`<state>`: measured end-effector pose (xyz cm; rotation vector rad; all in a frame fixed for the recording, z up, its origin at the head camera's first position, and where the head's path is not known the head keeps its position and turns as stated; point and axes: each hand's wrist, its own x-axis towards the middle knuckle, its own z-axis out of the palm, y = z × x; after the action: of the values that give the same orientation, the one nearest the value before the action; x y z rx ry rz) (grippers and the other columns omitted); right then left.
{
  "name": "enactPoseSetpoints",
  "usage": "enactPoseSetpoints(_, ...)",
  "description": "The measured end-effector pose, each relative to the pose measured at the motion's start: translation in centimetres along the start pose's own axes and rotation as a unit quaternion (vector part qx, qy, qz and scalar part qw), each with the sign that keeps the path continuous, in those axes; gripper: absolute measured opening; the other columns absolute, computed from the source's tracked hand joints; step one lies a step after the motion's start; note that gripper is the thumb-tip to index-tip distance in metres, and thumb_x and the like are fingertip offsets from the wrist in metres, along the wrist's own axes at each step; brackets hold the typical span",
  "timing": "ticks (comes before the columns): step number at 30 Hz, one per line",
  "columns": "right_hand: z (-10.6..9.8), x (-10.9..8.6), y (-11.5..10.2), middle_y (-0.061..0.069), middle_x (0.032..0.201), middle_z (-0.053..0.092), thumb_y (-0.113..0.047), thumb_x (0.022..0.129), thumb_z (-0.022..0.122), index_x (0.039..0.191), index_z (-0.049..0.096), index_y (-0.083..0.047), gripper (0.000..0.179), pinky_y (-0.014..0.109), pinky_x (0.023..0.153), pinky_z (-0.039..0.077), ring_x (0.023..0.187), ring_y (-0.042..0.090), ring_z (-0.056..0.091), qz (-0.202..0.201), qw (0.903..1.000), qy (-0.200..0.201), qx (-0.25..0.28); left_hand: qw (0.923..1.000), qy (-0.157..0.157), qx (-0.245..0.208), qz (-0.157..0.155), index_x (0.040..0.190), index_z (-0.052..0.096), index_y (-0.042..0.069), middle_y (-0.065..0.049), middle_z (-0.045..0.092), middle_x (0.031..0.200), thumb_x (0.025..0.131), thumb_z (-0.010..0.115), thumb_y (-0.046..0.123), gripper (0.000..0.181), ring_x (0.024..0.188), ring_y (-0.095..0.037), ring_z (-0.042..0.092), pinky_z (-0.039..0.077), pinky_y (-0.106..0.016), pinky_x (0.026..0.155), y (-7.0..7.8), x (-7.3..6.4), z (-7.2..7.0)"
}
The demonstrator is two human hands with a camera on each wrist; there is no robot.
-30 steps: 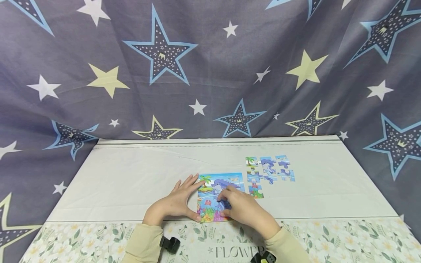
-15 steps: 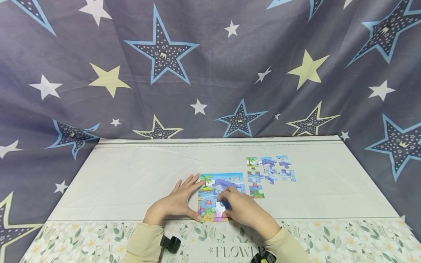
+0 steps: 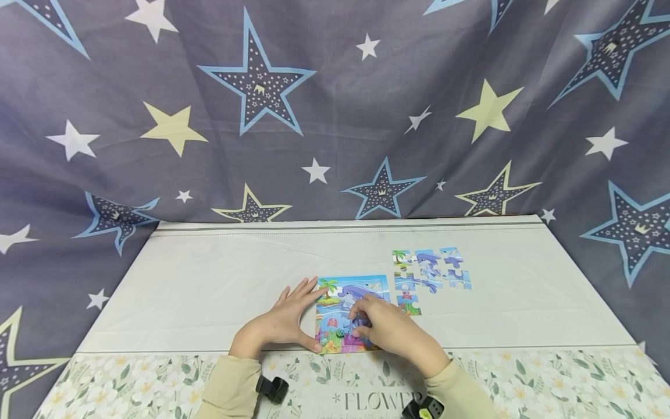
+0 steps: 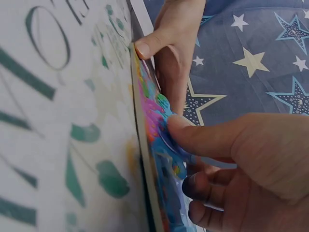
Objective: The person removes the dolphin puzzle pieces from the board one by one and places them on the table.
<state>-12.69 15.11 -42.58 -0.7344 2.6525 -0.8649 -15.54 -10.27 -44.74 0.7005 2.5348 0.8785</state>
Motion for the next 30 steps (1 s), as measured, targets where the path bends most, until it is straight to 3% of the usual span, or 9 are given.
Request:
enactPoseSetpoints(10,-1.8,-0.4,0.9,-0.007,0.078,0.057,-0.014,0.096,0.066,0.11,0.065,-0.009,0.015,0.026,0.056,0.045,0.063,0.007,0.05,-0.017,0.9958,-0.037,0.082,1.0,0.002,-0.001,0.001,0.155,0.035,0.014,-0.013,0.013,0.165,0.059,0.095,0.039,0.115,0.151,-0.032,0.004,-0.004,-0.057,0.119,-0.1,0.0,0.1)
enactPoseSetpoints(23,-4.9,-1.6,2.9,-0.006,0.079,0.057,-0.014,0.094,0.068,0.107,0.065,-0.007,0.015,0.026,0.057,0.046,0.067,0.008,0.051,-0.007,0.9969,0.036,0.07,1.0,0.002,0.0,0.002,0.155,0.035,0.016,-0.012,0.013,0.165,0.059,0.095,0.04,0.116,0.151,-0.032,0.004,-0.005,-0.056,0.119,-0.1,0.1,0.1)
enactPoseSetpoints(30,-6.4,-2.4,4.2,-0.003,0.084,0.061,-0.01,0.093,0.068,0.109,0.066,-0.006,0.016,0.027,0.06,0.048,0.07,0.011,0.054,0.023,0.996,0.071,0.049,1.0,0.001,-0.002,0.003,0.155,0.035,0.014,-0.013,0.012,0.165,0.059,0.095,0.039,0.116,0.151,-0.032,0.004,-0.004,-0.057,0.119,-0.1,0.0,0.1)
